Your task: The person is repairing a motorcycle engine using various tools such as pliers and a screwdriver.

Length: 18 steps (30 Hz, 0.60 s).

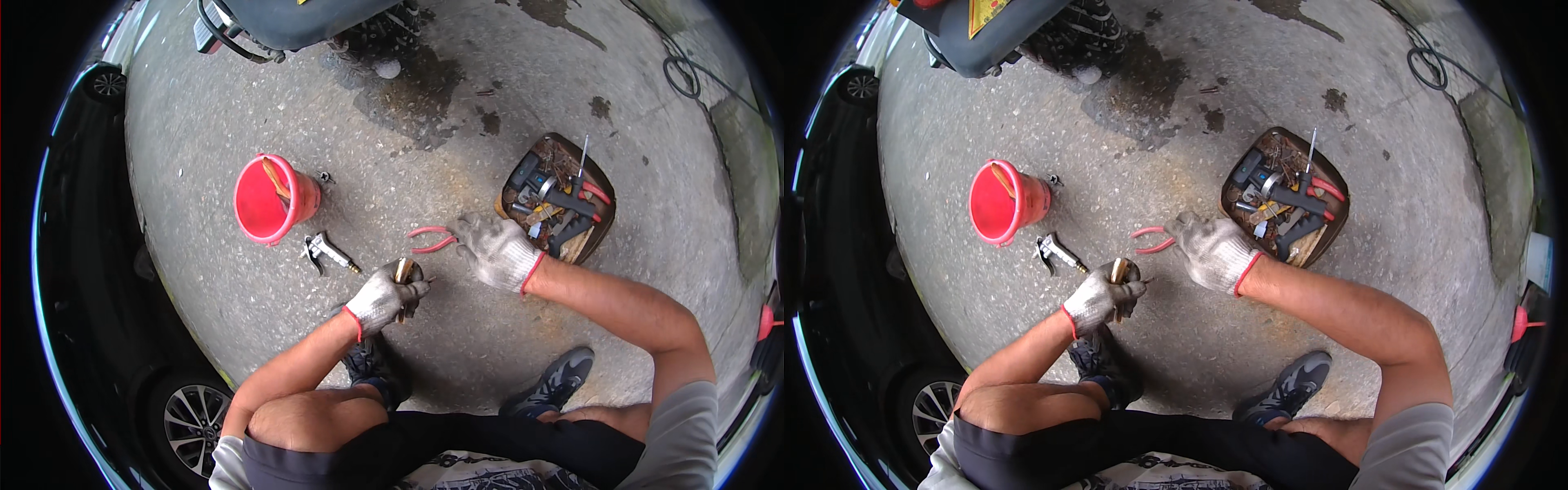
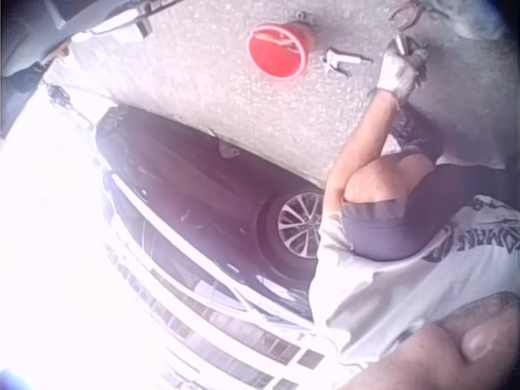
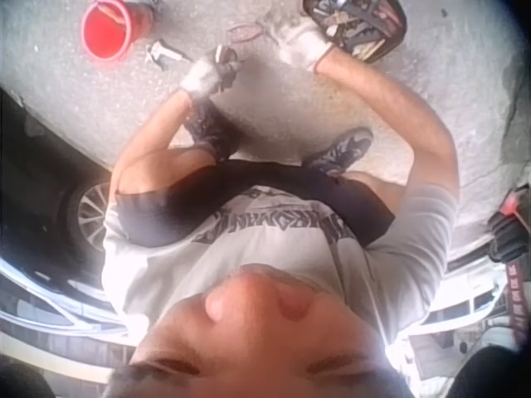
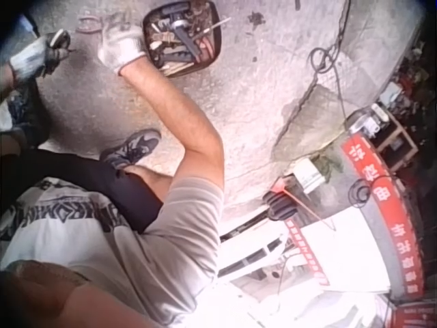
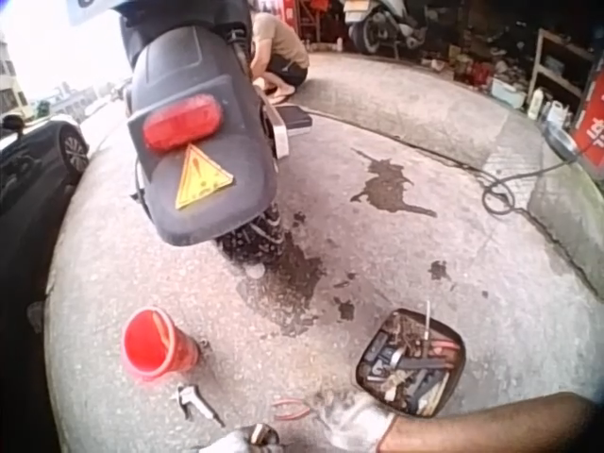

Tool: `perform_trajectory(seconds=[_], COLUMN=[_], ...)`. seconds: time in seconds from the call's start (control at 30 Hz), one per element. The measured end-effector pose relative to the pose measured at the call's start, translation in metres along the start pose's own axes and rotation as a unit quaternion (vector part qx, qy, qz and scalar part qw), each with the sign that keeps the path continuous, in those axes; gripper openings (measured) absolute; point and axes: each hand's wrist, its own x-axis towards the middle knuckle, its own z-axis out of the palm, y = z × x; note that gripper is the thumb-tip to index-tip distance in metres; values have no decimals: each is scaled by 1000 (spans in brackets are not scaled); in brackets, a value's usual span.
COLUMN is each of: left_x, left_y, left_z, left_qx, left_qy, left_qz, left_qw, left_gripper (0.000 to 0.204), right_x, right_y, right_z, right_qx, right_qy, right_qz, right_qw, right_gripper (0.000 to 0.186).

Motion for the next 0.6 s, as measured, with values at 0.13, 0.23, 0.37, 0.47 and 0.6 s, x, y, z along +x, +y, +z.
perform_trajectory(seconds=[0.13,0.23,0.37,0.47,0.6], left_x=[2,5,6,3,-4], left_y=[-7,-9,-7,-2,5], left_z=[0,6,8,3,-5], left_qx=[-79,-111,-118,-110,-117], left_qy=[13,23,42,54,54], left_qz=[19,32,34,38,84], left_qw=[997,993,992,992,988], left_gripper=[13,13,17,18,19], right_x=[7,10,1,-9,-10], right_y=[4,6,3,2,16], right_z=[8,8,4,-11,-51], right_qx=[-190,-217,-203,-14,314], right_qy=[-99,-104,-138,-81,-14], right_qz=[48,39,-35,85,151], right_qw=[976,970,969,993,937], right_gripper=[43,36,33,26,30])
